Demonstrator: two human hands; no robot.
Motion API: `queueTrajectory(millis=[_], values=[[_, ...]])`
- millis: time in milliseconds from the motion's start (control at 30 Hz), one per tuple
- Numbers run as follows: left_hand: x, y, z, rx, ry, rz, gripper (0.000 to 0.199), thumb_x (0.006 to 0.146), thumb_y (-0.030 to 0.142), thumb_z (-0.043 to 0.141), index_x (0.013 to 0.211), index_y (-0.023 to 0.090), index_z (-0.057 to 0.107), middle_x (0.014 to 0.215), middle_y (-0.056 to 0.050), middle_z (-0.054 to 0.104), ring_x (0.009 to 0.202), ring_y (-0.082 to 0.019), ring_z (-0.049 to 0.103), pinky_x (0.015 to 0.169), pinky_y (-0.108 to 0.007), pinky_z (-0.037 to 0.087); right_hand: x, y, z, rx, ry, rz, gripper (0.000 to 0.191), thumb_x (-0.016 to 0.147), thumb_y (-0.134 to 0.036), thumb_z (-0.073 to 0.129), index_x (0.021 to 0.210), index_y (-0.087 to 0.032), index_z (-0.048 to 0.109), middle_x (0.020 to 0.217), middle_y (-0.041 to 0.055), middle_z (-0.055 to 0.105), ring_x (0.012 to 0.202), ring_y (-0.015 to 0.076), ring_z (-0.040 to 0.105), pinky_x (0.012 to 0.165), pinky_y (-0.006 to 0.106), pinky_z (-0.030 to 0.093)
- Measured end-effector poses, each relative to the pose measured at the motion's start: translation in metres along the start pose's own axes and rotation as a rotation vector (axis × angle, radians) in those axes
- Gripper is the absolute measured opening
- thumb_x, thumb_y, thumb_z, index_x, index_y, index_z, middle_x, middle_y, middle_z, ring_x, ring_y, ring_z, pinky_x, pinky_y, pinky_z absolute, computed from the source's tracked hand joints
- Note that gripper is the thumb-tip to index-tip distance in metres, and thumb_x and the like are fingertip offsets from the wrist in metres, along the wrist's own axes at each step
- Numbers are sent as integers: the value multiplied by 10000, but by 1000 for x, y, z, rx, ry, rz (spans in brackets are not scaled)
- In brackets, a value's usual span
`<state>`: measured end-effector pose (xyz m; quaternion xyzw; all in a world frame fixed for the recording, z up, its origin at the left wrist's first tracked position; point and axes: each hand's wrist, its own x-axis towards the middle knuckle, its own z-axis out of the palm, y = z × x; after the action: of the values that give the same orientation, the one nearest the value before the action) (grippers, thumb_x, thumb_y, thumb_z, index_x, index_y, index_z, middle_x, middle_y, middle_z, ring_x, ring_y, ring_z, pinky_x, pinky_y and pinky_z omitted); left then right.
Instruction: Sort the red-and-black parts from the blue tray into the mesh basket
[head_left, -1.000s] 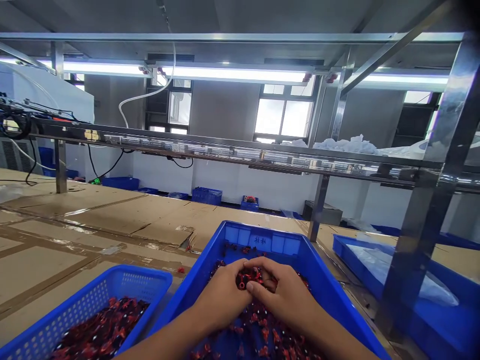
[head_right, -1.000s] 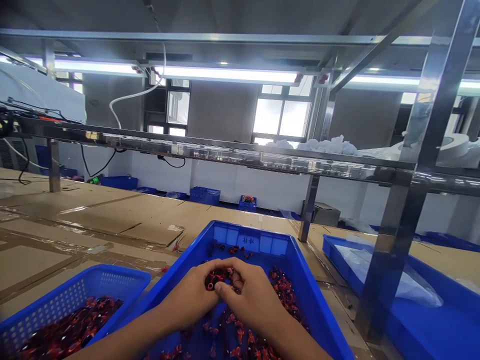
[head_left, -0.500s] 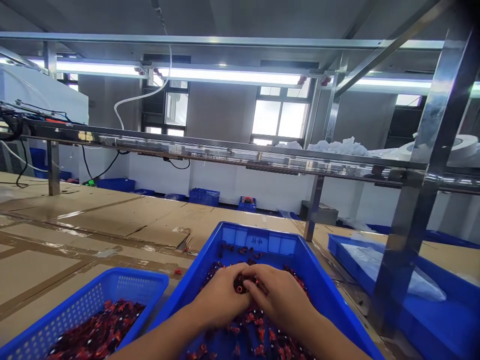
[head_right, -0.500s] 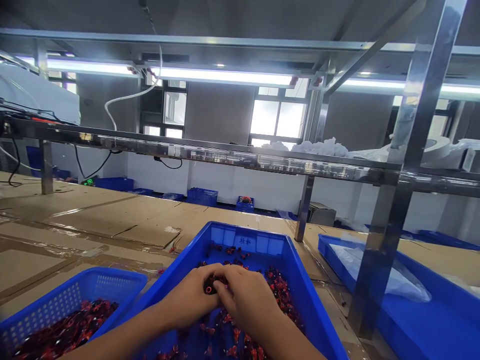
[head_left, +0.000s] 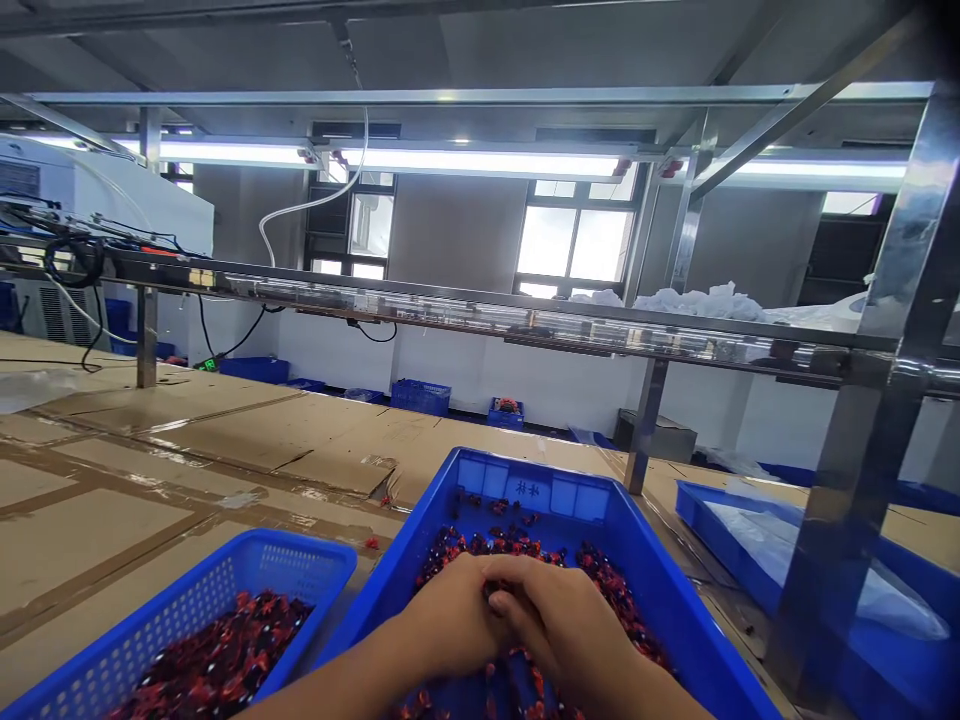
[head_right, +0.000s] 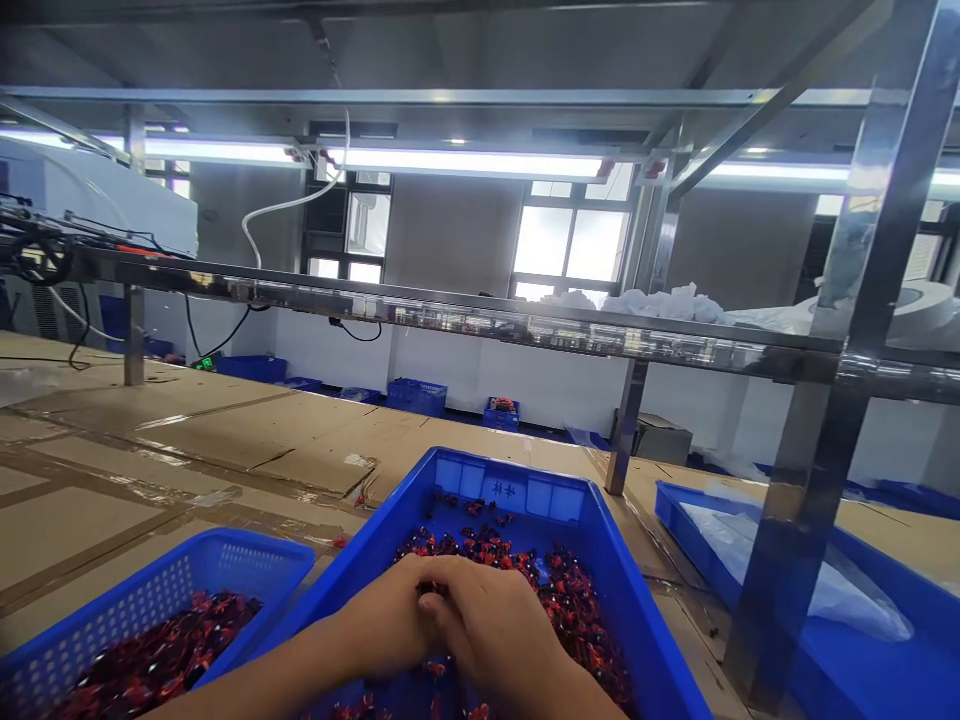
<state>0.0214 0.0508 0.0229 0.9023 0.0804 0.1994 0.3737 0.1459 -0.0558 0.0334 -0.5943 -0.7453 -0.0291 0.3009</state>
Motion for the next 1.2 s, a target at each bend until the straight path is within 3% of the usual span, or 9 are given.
queueTrajectory(millis=[333, 467, 667, 767, 867, 967, 1067, 1133, 1200], values=[[2, -1, 3, 74, 34, 119, 176, 718, 129, 512, 826, 184, 640, 860, 22, 661, 777, -129, 599, 701, -204, 434, -1, 4, 7, -140, 212, -290, 248, 913, -246, 547, 1158, -220, 578, 1002, 35, 748, 849, 180, 710, 744, 253, 525], [4, -3, 6, 121, -13, 129, 169, 755, 143, 488, 855, 179, 621, 886, 13, 650, 787, -131, 588, 703, -208, 427, -1, 5, 12, -197, 257, -335, 297, 888, -175, 526, 1184, -205, 546, 1012, 50, 743, 863, 186, 707, 755, 271, 536], [4, -12, 6, 55, 49, 97, 86, 739, 166, 509, 777, 176, 586, 831, 9, 630, 737, -124, 572, 647, -206, 416, -1, 5, 11, -135, 308, -364, 295, 886, -164, 518, 1175, -209, 548, 933, 37, 749, 798, 174, 707, 705, 253, 532], [4, -13, 4, 49, 53, 25, 158, 740, 161, 496, 830, 185, 623, 888, -2, 668, 810, -147, 594, 704, -222, 424, -3, 4, 6, -90, 255, -274, 287, 884, -179, 523, 1166, -215, 564, 912, 45, 737, 786, 172, 686, 725, 257, 508], [4, -7, 2, 20, 53, -59, 207, 741, 188, 520, 897, 206, 656, 893, 12, 691, 835, -163, 604, 719, -230, 424, -3, 5, 3, 93, 234, -77, 131, 860, -249, 533, 965, -214, 603, 669, -2, 635, 585, 146, 580, 588, 247, 450], [4, -2, 1, 21, 85, -166, 227, 747, 306, 599, 950, 229, 667, 860, 18, 693, 769, -169, 596, 651, -234, 405, 0, 12, 2, 646, 247, 240, 197, 873, -357, 421, 753, -217, 490, 526, -56, 430, 412, 101, 358, 395, 210, 302], [4, -1, 2, 29, 113, -179, 237, 743, 346, 626, 956, 252, 674, 854, 26, 691, 746, -166, 591, 632, -234, 381, 5, 21, 1, 1108, 119, 488, 225, 853, -388, 330, 755, -223, 449, 581, -54, 422, 379, 82, 223, 318, 192, 142], [4, -2, 2, 32, 121, -173, 226, 750, 355, 616, 940, 247, 672, 821, 27, 684, 728, -162, 588, 611, -230, 369, 7, 25, 2, 1052, 73, 522, 188, 826, -373, 409, 746, -213, 468, 606, -52, 437, 407, 77, 247, 349, 188, 160], [4, -3, 2, 35, 121, -179, 213, 763, 365, 591, 913, 234, 667, 790, 23, 676, 706, -160, 585, 582, -225, 358, 8, 26, 3, 774, 85, 455, 159, 800, -332, 536, 725, -194, 520, 570, -64, 409, 465, 82, 305, 426, 193, 228]])
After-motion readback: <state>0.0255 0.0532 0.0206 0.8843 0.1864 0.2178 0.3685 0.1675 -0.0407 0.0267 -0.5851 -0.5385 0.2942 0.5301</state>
